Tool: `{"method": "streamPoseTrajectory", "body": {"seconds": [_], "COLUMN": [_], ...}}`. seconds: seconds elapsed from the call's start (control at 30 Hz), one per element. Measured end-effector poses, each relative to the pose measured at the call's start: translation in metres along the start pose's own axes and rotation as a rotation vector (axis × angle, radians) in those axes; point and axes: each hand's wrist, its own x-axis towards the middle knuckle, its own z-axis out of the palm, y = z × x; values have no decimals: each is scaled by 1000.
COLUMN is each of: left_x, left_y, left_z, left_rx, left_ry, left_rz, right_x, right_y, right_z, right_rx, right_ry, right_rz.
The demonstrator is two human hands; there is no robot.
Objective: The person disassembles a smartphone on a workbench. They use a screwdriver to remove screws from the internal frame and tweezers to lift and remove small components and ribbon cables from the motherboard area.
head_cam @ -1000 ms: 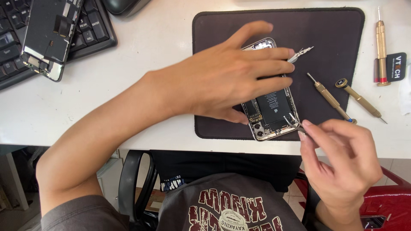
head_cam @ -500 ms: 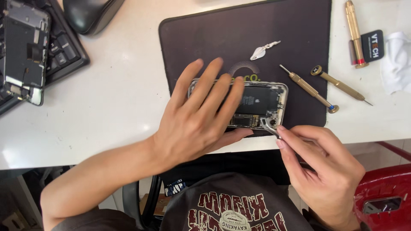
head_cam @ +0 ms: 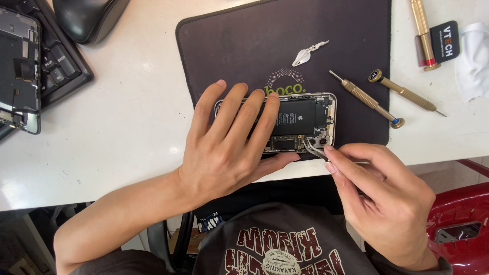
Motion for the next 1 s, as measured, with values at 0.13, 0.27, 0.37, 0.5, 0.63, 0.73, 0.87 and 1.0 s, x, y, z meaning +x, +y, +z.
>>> {"method": "streamPoseTrajectory", "body": {"seconds": [0.13, 0.27, 0.37, 0.5, 0.63, 0.73, 0.87, 1.0], "left_x": [0, 1, 0, -1, 1, 1, 0, 0], "left_y": [0, 0, 0, 0, 0, 0, 0, 0], "left_z": [0, 0, 0, 0, 1, 0, 0, 0], "left_rx": [-9, -8, -3, -6, -16, -11, -9, -8], "left_ry": [9, 6, 5, -2, 4, 2, -1, -1], "left_rz": [1, 5, 7, 4, 2, 4, 8, 9], "right_x": [-1, -1, -2, -4, -2, -2, -4, -3], "right_y": [0, -1, 0, 2, 6, 7, 5, 4], "right_z": [2, 8, 7, 1, -2, 0, 3, 2], "right_rx": [-8, 14, 21, 5, 69, 52, 26, 42], "right_ry": [12, 64, 67, 7, -27, -19, 7, 10], "right_rz": [-28, -83, -77, 24, 23, 19, -28, -29]}}
